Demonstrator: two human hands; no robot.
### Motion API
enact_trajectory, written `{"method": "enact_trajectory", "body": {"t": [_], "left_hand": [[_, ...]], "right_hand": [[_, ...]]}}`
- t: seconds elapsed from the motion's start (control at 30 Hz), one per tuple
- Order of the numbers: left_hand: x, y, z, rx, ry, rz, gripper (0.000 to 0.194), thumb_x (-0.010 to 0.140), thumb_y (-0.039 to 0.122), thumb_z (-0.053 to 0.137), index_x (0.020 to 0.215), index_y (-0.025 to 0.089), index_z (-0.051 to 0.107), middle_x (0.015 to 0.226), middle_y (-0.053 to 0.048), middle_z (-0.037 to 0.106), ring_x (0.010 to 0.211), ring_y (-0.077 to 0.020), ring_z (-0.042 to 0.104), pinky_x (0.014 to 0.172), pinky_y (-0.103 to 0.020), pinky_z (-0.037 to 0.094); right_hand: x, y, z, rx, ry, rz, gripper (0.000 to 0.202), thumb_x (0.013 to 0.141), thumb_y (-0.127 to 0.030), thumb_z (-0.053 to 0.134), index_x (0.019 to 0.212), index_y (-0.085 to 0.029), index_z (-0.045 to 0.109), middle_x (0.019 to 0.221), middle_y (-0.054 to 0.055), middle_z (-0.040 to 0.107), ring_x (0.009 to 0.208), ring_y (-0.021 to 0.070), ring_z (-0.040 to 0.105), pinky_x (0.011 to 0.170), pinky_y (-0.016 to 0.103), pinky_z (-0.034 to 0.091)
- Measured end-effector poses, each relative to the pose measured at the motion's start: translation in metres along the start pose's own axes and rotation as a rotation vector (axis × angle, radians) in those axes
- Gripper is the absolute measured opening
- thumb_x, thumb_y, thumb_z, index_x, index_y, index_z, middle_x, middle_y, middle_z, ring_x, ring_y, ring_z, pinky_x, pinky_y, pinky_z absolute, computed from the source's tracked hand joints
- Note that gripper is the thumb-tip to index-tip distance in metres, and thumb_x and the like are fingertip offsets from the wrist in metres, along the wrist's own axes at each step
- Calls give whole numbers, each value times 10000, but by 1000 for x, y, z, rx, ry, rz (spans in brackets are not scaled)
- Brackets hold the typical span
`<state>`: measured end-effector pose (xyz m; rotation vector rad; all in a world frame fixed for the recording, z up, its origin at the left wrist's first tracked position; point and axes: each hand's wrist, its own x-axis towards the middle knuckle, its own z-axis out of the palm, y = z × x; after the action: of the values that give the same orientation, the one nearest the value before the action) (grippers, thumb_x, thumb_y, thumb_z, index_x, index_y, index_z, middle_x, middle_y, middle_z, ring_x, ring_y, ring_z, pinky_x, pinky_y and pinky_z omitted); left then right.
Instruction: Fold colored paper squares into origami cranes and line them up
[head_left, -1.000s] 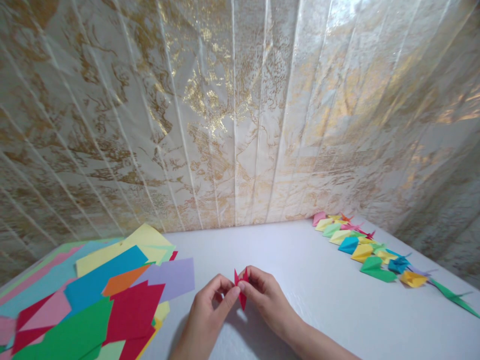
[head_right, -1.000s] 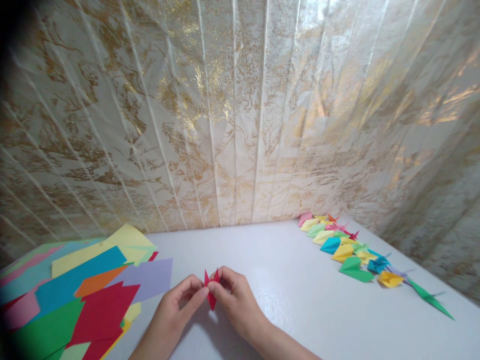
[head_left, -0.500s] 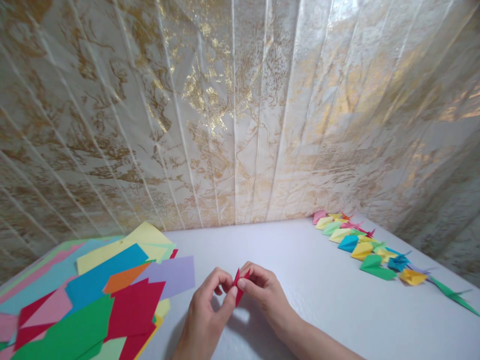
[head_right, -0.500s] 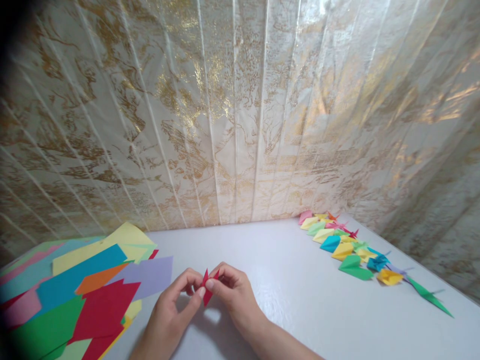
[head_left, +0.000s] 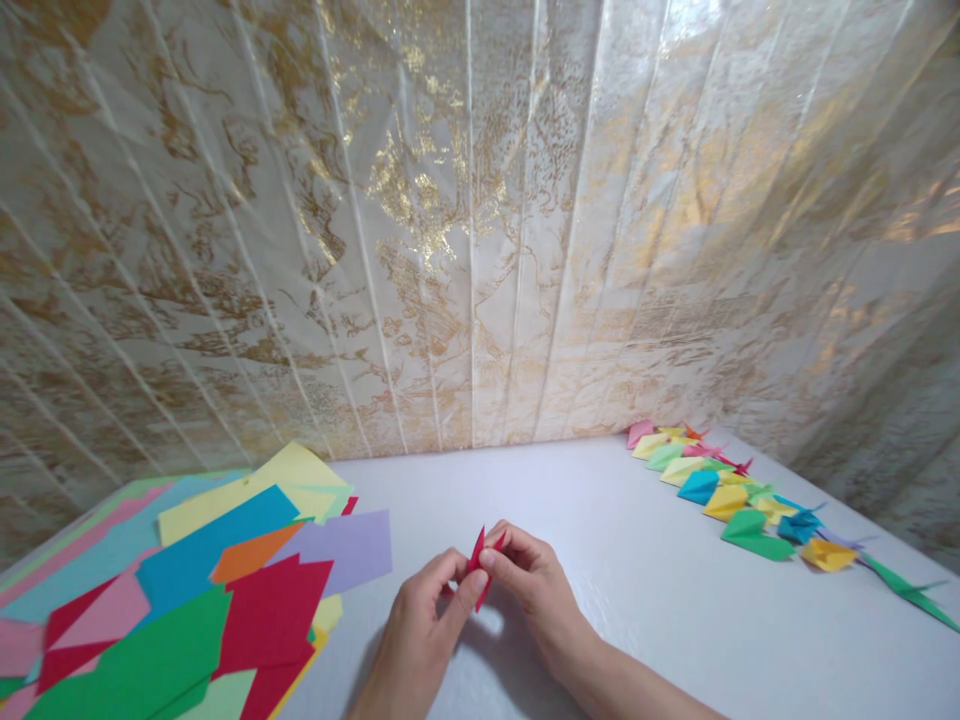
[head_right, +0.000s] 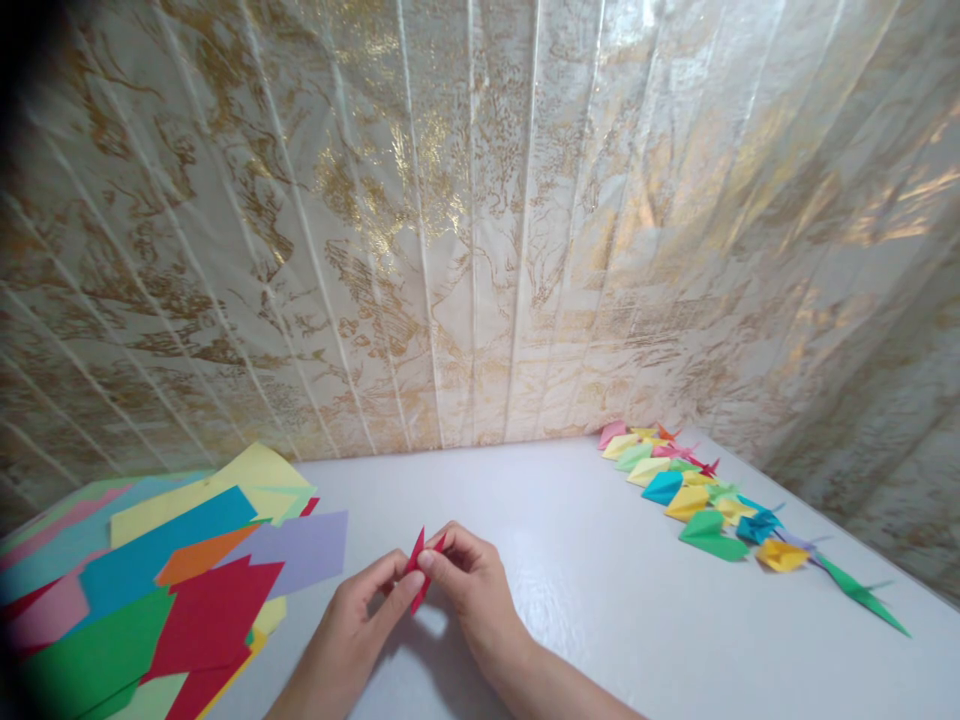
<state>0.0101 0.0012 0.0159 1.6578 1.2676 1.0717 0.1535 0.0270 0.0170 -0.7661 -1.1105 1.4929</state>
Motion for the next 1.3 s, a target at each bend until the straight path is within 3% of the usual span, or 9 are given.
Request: {"method": "enact_trajectory", "body": {"t": [0.17, 0.3, 0.43, 0.73, 0.87, 1.07, 1.17, 1.3], "left_hand": [[0, 1, 0, 80, -31, 0, 351, 950, 440, 505, 724, 215, 651, 762, -14, 648, 752, -201, 605, 712, -264, 433], [2, -1, 0, 119, 5, -24, 290, 890, 396, 571, 663, 220, 620, 702, 6, 602, 690, -187, 562, 658, -256, 405], [-1, 0, 0, 107, -53, 9, 307, 913, 376, 541, 667, 225, 647, 705, 0, 605, 716, -191, 576, 677, -257, 404], [-4, 2, -3, 174, -30, -53, 326, 944, 510, 489, 763, 240, 515, 747, 34, 584, 726, -182, 551, 704, -265, 389], [-1, 2, -4, 110, -28, -40, 229, 941, 427, 517, 821, 236, 558, 809, 28, 611, 787, -185, 570, 743, -263, 401], [-1, -3, -1, 90, -27, -6, 183, 918, 315, 537, 756, 229, 546, 762, 32, 593, 750, -176, 550, 716, -263, 394], [-1, -3, 0, 96, 24, 7, 72, 879, 295, 600, 848, 239, 566, 832, 26, 614, 795, -185, 564, 756, -277, 410], [1, 2, -5, 43, 156, 159, 31, 899, 283, 589, 889, 256, 575, 909, 15, 592, 864, -188, 562, 810, -290, 426]], "right_hand": [[-1, 1, 1, 89, -43, 16, 374, 740, -463, 808, 637, -172, 597, 597, -19, 568, 532, 126, 489, 568, 279, 389], [3, 4, -5, 45, 67, 11, 400, 715, -496, 826, 630, -170, 609, 611, -15, 577, 600, 134, 478, 656, 292, 385], [8, 2, -11, 19, 158, 12, 417, 674, -543, 836, 640, -182, 630, 612, -25, 551, 630, 145, 442, 692, 298, 353], [4, -4, -7, 60, 70, 32, 360, 702, -467, 833, 643, -186, 615, 650, -23, 559, 670, 156, 451, 744, 319, 336], [1, 0, -5, 102, -1, 75, 336, 699, -449, 842, 674, -184, 637, 669, -18, 577, 680, 157, 468, 733, 316, 349], [2, -1, -4, 111, 39, 22, 295, 710, -421, 840, 673, -189, 661, 684, -12, 604, 699, 159, 502, 773, 324, 364], [3, -3, -7, 33, 53, 9, 306, 716, -428, 829, 652, -183, 657, 662, -7, 600, 682, 160, 511, 747, 324, 376], [6, -1, -12, -117, 36, -28, 296, 728, -460, 807, 690, -191, 687, 698, 9, 609, 665, 167, 524, 697, 333, 403]]}}
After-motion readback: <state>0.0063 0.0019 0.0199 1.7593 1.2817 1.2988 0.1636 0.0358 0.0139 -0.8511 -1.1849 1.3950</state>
